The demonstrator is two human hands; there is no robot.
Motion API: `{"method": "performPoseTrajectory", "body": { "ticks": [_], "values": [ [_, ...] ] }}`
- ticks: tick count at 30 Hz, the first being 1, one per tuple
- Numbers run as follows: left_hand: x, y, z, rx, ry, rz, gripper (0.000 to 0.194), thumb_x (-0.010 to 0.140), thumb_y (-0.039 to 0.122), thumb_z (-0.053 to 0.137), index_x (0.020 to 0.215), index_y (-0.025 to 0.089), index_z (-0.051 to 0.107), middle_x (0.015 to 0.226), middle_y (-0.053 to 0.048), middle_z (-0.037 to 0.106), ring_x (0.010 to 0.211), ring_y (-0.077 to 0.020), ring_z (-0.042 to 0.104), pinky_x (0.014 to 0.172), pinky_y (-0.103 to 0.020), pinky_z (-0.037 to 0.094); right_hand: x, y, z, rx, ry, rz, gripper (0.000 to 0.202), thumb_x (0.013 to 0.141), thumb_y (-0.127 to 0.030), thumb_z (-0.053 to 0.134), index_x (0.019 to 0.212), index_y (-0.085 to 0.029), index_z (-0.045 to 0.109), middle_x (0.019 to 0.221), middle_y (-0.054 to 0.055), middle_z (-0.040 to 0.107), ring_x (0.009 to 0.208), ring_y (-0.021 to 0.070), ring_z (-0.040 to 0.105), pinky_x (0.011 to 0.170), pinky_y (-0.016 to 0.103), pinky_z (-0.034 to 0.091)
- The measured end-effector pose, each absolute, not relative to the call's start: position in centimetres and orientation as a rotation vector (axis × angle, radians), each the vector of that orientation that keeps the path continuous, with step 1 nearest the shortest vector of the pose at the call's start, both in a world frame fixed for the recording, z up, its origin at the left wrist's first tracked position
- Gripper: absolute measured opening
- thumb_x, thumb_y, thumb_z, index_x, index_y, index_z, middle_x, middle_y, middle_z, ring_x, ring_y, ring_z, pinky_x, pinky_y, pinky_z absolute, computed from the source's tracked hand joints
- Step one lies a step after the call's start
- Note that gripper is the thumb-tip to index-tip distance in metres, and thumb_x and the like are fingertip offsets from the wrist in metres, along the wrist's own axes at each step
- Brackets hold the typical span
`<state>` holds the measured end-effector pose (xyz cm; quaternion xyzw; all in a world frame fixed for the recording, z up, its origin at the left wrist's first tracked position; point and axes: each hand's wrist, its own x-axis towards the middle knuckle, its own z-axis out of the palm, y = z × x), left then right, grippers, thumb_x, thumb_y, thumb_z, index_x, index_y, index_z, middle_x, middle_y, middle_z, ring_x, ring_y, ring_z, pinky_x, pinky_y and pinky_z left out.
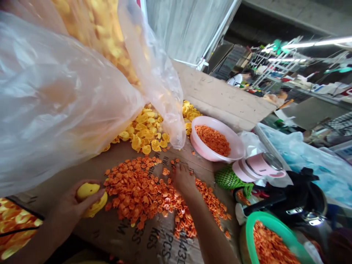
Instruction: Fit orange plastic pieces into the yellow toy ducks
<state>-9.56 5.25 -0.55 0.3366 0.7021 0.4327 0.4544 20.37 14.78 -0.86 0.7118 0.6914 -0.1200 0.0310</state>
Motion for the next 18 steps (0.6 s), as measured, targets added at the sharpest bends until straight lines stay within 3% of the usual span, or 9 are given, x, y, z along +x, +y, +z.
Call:
{"method": "performPoseTrajectory", "body": {
  "ticks": [2, 4, 6, 9, 11, 14, 16, 18],
  "values": [
    [-9.9, 4.9, 0.0, 0.873, 1.726, 1.084, 0.050, 0.056, 0.046, 0.077, 0.094, 0.019, 0.058, 0.075, -0.003, 0.064, 0.065, -0.0193, 0.059, 0.055, -0.026, 0.049, 21.3, 13.3, 0.1, 2.064, 2.151, -0.465, 0.022, 0.086, -0.031, 0.051, 0.094, -0.019, 0.068, 0.099, 0.012, 0.069, 0.091, 0.0258, 0.063, 0.076, 0.036, 0.046],
    [-9.6, 4.4, 0.6, 0.891, 1.651, 1.096, 0.043, 0.058, 0.043, 0.078, 0.090, 0.021, 0.058, 0.078, -0.004, 0.065, 0.066, -0.0184, 0.058, 0.056, -0.025, 0.048, 21.2, 14.0, 1.7, 1.988, 2.288, -0.571, 0.030, 0.087, -0.033, 0.047, 0.066, -0.020, 0.064, 0.064, 0.004, 0.064, 0.062, 0.0178, 0.058, 0.058, 0.028, 0.041],
    [-8.8, 3.9, 0.9, 0.915, 1.494, 1.002, 0.034, 0.060, 0.039, 0.075, 0.084, 0.021, 0.058, 0.076, -0.002, 0.064, 0.065, -0.0166, 0.055, 0.056, -0.024, 0.046, 19.7, 17.0, 3.3, 2.011, 2.514, -0.603, 0.043, 0.090, -0.038, 0.042, 0.054, -0.019, 0.056, 0.052, 0.001, 0.054, 0.050, 0.0140, 0.050, 0.050, 0.026, 0.034],
    [-7.3, 3.5, 0.8, 0.946, 1.173, 0.625, 0.024, 0.060, 0.026, 0.070, 0.079, 0.020, 0.056, 0.067, 0.003, 0.056, 0.061, -0.0128, 0.048, 0.054, -0.022, 0.040, 15.2, 24.0, 4.6, 2.087, 2.635, -0.554, 0.050, 0.092, -0.051, 0.036, 0.067, -0.017, 0.063, 0.064, 0.003, 0.060, 0.062, 0.0162, 0.057, 0.056, 0.026, 0.039],
    [-6.6, 3.3, 0.5, 0.962, 1.033, 0.395, 0.023, 0.058, 0.020, 0.067, 0.076, 0.019, 0.054, 0.064, 0.005, 0.052, 0.061, -0.0112, 0.045, 0.054, -0.021, 0.038, 11.9, 28.3, 4.5, 2.139, 2.667, -0.535, 0.053, 0.093, -0.054, 0.030, 0.095, -0.015, 0.066, 0.090, 0.008, 0.067, 0.084, 0.0202, 0.062, 0.071, 0.029, 0.045],
    [-6.1, 3.1, -0.2, 0.931, 0.961, 0.280, 0.024, 0.057, 0.020, 0.069, 0.076, 0.017, 0.054, 0.067, 0.005, 0.053, 0.064, -0.0114, 0.047, 0.058, -0.021, 0.039, 8.1, 32.0, 2.8, 2.210, 2.627, -0.538, 0.065, 0.090, -0.062, 0.032, 0.134, -0.016, 0.046, 0.139, 0.017, 0.046, 0.126, 0.0305, 0.045, 0.099, 0.044, 0.038],
    [-5.9, 3.1, -0.7, 0.848, 0.957, 0.323, 0.032, 0.057, 0.024, 0.073, 0.084, 0.017, 0.057, 0.071, 0.003, 0.057, 0.067, -0.0127, 0.052, 0.060, -0.022, 0.041, 7.2, 32.2, 1.2, 2.171, 2.597, -0.551, 0.073, 0.085, -0.066, 0.042, 0.141, -0.020, 0.038, 0.149, 0.016, 0.032, 0.136, 0.0370, 0.029, 0.104, 0.057, 0.029],
    [-5.8, 3.3, -1.0, 0.744, 0.997, 0.405, 0.040, 0.058, 0.028, 0.077, 0.092, 0.016, 0.058, 0.073, 0.002, 0.061, 0.068, -0.0136, 0.056, 0.062, -0.022, 0.043, 7.3, 31.2, -0.1, 2.109, 2.597, -0.527, 0.072, 0.080, -0.062, 0.054, 0.139, -0.023, 0.042, 0.151, 0.013, 0.030, 0.138, 0.0395, 0.022, 0.106, 0.064, 0.022]
  ]
}}
